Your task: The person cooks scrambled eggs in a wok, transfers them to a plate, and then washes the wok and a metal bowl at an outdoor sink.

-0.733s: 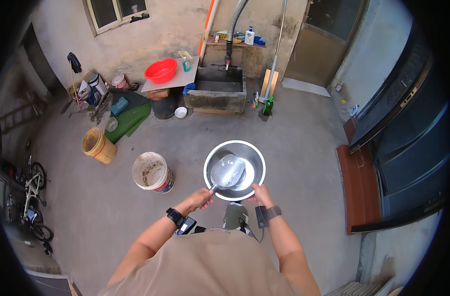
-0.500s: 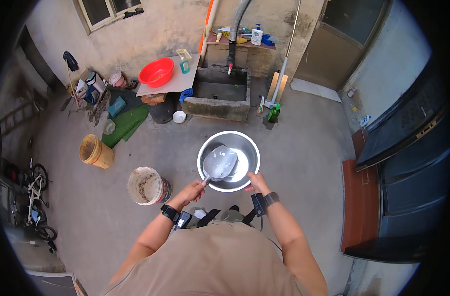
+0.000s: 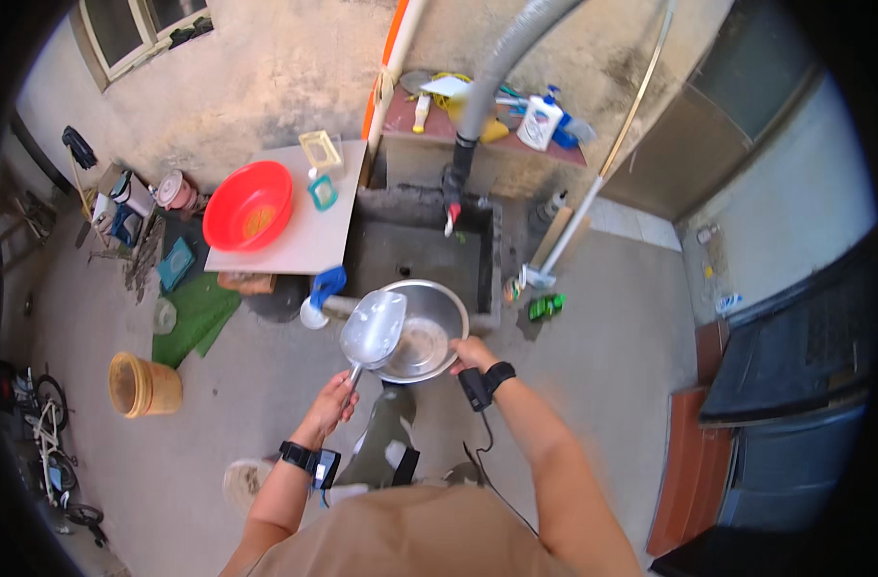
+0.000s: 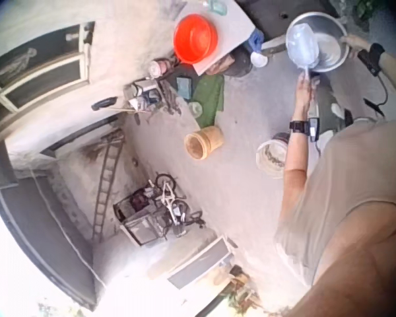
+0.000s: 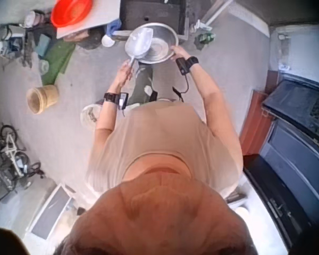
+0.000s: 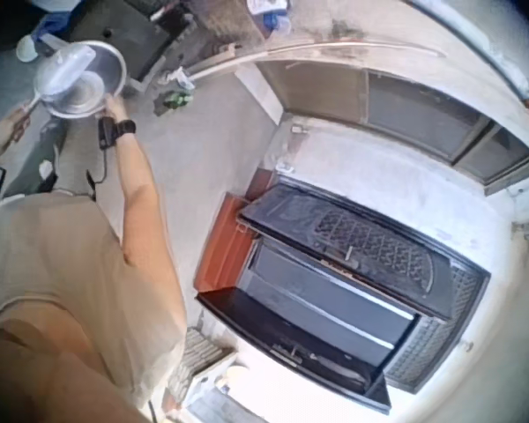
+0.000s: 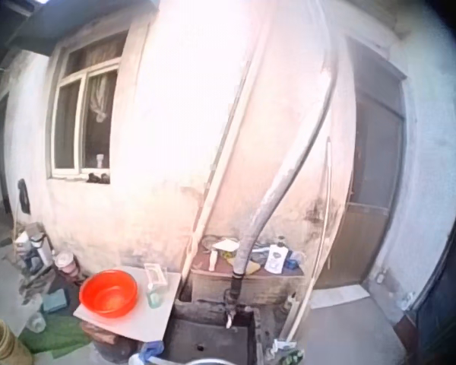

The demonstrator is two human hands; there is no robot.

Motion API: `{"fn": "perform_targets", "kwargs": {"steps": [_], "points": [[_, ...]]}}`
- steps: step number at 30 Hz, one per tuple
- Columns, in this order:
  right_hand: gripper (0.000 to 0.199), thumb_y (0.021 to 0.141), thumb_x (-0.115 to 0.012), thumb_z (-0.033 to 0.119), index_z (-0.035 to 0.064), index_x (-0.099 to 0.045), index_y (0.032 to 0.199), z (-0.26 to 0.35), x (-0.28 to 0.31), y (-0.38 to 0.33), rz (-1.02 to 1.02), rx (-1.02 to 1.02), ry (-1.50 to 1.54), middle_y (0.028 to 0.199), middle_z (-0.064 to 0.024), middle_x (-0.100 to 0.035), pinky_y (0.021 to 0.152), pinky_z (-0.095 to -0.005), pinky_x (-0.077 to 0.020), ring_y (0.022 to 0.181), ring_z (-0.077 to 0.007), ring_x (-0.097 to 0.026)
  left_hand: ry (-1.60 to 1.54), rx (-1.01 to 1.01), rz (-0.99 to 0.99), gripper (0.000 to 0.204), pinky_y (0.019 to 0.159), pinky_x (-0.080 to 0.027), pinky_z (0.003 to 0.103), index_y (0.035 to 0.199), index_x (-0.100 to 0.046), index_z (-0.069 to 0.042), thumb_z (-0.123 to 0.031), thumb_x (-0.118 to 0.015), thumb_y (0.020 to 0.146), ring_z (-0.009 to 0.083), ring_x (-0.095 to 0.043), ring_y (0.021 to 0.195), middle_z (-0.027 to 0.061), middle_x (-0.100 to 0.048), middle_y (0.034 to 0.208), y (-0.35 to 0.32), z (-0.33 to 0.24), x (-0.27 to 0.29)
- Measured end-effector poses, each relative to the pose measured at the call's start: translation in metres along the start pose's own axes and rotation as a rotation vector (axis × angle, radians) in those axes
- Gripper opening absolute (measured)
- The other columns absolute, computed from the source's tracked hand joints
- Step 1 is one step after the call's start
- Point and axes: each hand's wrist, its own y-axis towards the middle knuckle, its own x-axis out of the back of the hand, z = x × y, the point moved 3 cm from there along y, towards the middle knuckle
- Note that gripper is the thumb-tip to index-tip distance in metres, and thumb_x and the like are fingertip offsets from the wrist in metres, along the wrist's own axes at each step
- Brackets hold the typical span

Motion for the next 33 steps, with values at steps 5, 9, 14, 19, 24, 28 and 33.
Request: {"fn": "perform_targets", "kwargs": {"steps": [5,9,14,19,24,28,33], "points": [[0.027,0.071,-0.053,0.01,-0.014,-0.056,0.084,0.068,0.0,0.156,-0.136,-0.014,0.099,0.074,-0.0201,-0.06,0.048,-0.0346,-0.0502,0.057,-0.0274,-0.061,0.058,0.043,-0.124,0.031,0.036,-0.033,0.019,0.117,-0.04,-0.012,-0.025,-0.043,0.09,0.0064,-0.042,0.042,0.0007,-0.051,0.069,0.137,-0.075,0.047],[0.033,0.07,-0.057,0.01,-0.0175,-0.053,0.088,0.063,0.009,0.275,-0.155,-0.028,0.075,0.071,-0.0217,-0.06,0.043,-0.0341,-0.0486,0.05,-0.028,-0.06,0.072,0.053,-0.166,0.028,0.039,-0.036,0.019,0.114,-0.041,-0.012,-0.023,-0.045,0.088,0.0067,-0.046,0.047,0.0027,-0.056,0.079,0.226,-0.091,0.074],[0.029,0.064,-0.06,0.016,-0.0091,-0.061,0.077,0.019,0.047,0.381,-0.219,-0.066,-0.245,0.071,-0.0141,-0.062,0.056,-0.0351,-0.0472,0.063,-0.0227,-0.061,0.045,0.141,-0.191,0.027,0.046,-0.04,0.021,0.112,-0.043,-0.01,-0.018,-0.047,0.087,0.0091,-0.05,0.058,0.0037,-0.057,0.092,0.301,-0.066,0.081],[0.037,0.063,-0.071,0.024,-0.0064,-0.062,0.082,-0.013,0.083,0.421,-0.199,-0.141,-0.278,0.074,-0.0132,-0.063,0.058,-0.0309,-0.048,0.065,-0.0185,-0.06,0.016,0.223,-0.142,0.026,0.05,-0.04,0.022,0.111,-0.045,-0.009,-0.018,-0.047,0.087,0.0092,-0.053,0.062,0.0026,-0.058,0.096,0.338,-0.033,0.061],[0.034,0.068,-0.067,0.023,-0.0067,-0.061,0.083,-0.035,0.105,0.442,-0.097,-0.144,-0.108,0.076,-0.0104,-0.062,0.058,-0.0322,-0.0464,0.066,-0.0177,-0.059,-0.008,0.33,-0.147,0.031,0.055,-0.043,0.021,0.115,-0.04,-0.008,-0.013,-0.047,0.085,0.0092,-0.053,0.066,0.0051,-0.057,0.101,0.366,-0.013,0.035],[0.042,0.07,-0.066,0.032,-0.007,-0.061,0.087,-0.063,0.115,0.462,-0.077,-0.217,-0.136,0.084,-0.0175,-0.063,0.067,-0.0323,-0.0468,0.08,-0.0242,-0.061,-0.028,0.29,-0.104,0.031,0.05,-0.041,0.021,0.115,-0.04,-0.007,-0.009,-0.045,0.085,0.0077,-0.049,0.06,0.0046,-0.056,0.094,0.387,-0.005,0.019],[0.049,0.084,-0.048,0.038,-0.0017,-0.045,0.113,0.001,0.124,0.406,-0.417,-0.054,-0.268,0.087,-0.0119,-0.057,0.057,-0.0303,-0.0469,0.073,-0.0206,-0.058,0.051,0.32,-0.112,0.03,0.044,-0.036,0.019,0.115,-0.041,-0.006,-0.011,-0.046,0.086,0.0055,-0.044,0.053,0.0027,-0.054,0.084,0.399,0.002,0.0]]}}
